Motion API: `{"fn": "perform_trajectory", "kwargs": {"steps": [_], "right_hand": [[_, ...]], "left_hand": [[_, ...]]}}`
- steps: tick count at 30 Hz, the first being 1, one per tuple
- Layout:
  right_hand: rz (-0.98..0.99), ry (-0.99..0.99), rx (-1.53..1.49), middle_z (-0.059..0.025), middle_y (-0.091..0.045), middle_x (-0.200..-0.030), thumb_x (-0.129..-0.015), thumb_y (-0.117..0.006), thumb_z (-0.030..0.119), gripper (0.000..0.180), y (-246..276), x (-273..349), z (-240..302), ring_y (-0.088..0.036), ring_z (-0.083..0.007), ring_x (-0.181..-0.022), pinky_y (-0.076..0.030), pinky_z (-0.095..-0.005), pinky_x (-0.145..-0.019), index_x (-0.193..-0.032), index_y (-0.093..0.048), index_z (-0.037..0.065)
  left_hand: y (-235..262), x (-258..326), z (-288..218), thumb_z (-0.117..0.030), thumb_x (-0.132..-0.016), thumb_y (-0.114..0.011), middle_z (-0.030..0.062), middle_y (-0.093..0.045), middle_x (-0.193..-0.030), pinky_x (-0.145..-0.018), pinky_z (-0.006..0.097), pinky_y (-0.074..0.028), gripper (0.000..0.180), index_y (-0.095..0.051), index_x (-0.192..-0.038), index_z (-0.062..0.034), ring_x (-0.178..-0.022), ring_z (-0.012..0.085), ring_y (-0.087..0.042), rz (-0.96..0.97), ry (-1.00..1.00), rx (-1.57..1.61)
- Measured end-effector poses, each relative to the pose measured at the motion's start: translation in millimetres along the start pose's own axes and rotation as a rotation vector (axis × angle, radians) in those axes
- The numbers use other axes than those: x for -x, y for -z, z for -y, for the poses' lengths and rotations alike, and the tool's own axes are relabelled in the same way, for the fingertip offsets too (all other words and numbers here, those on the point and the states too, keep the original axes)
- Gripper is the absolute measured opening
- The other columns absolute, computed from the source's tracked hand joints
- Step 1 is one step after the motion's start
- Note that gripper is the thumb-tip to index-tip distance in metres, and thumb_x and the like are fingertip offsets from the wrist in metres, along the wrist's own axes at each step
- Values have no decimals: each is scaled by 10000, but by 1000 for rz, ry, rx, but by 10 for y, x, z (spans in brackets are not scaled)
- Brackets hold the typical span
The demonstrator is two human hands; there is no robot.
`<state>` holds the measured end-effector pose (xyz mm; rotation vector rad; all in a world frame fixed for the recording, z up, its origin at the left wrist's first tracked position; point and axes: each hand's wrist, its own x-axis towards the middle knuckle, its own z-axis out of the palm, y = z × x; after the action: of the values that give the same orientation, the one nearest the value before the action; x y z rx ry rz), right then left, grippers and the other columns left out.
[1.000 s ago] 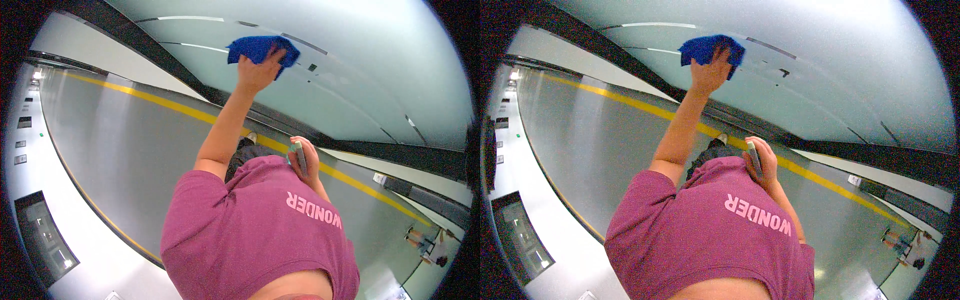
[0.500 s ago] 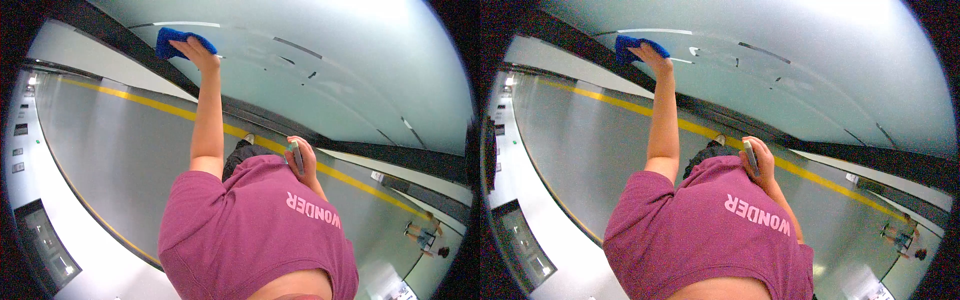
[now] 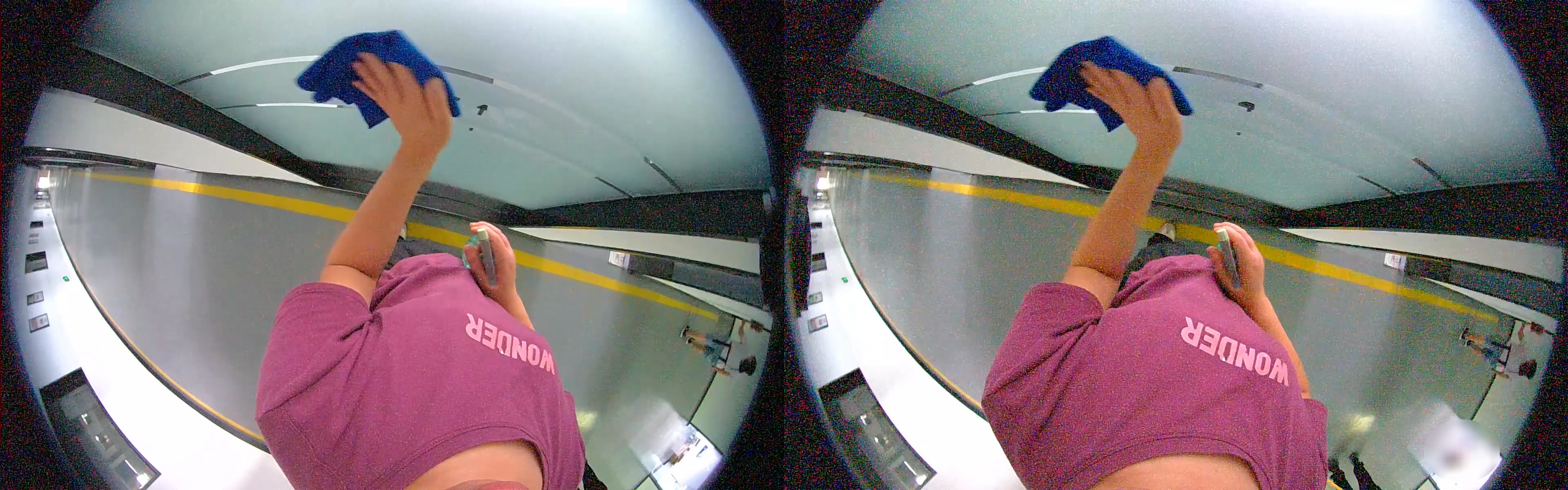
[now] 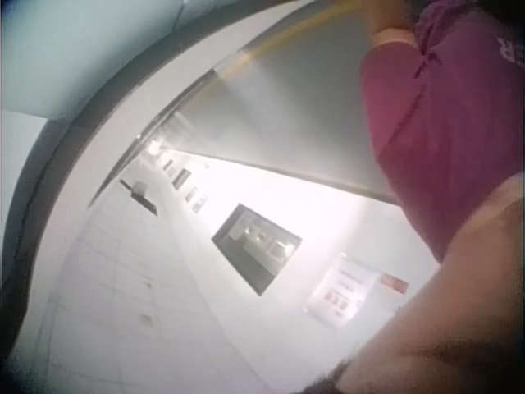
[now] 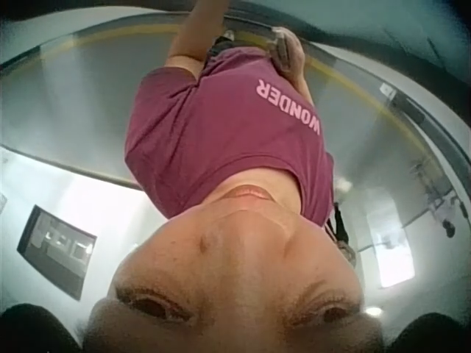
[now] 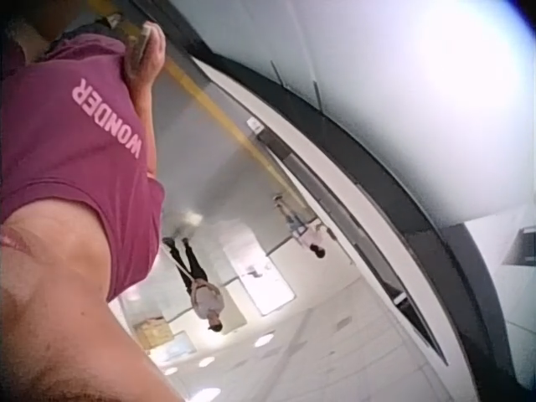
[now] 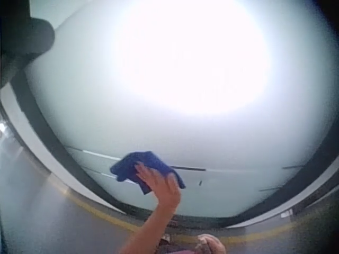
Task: Cleaning a glass partition using a spray bottle and a cloth.
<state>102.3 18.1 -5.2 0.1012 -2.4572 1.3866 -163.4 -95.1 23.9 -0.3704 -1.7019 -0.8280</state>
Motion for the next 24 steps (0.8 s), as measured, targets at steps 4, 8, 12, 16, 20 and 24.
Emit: {"fn": "perform_trajectory", "kwargs": {"steps": [4,8,12,16,20,24], "right_hand": [[-26,0,37,-152,-625,-1170,-845,-661,138,331,-3,13,66,-606,-341,-1084,-481,-397,-914,-1148,-556,54],[-60,-60,40,-147,-626,-1169,-844,-662,142,337,-21,61,102,-604,-341,-1091,-479,-397,-917,-1151,-553,57],[-77,-114,40,-146,-616,-1190,-844,-665,146,364,-20,83,174,-597,-341,-1101,-474,-401,-925,-1175,-541,64],[-107,-198,55,-145,-603,-1213,-843,-666,141,378,-57,120,220,-590,-346,-1111,-470,-406,-931,-1192,-536,76],[-161,-249,95,-147,-607,-1195,-840,-667,128,386,-156,184,228,-605,-325,-1071,-479,-389,-901,-1201,-538,86],[-223,-399,30,-116,-610,-1060,-835,-675,118,415,-258,175,371,-603,-255,-873,-484,-351,-794,-1225,-536,101]], "left_hand": [[-14,234,-533,-370,-941,-499,336,-202,-1502,-1086,669,-129,605,-344,-1441,-66,-1360,553,-207,271,24,-4],[-96,295,-867,-377,-861,-615,228,-403,-1443,-955,605,-329,540,-535,-1337,-135,-1179,430,-472,435,-99,175],[-183,198,-1037,-357,-845,-635,112,-549,-1326,-864,494,-414,491,-573,-1313,-224,-1036,310,-587,397,-242,231],[-256,76,-1304,-336,-840,-633,17,-664,-1058,-776,453,-429,499,-558,-1331,-294,-877,244,-614,538,-273,237],[-533,194,-1539,-323,-807,-648,-36,-642,-841,-724,411,-410,437,-622,-1243,-303,-760,182,-574,408,-337,328],[-753,381,-1720,-278,-740,-660,-55,-665,-824,-816,396,-380,97,-717,-803,-232,-851,157,-583,480,-360,463]]}}
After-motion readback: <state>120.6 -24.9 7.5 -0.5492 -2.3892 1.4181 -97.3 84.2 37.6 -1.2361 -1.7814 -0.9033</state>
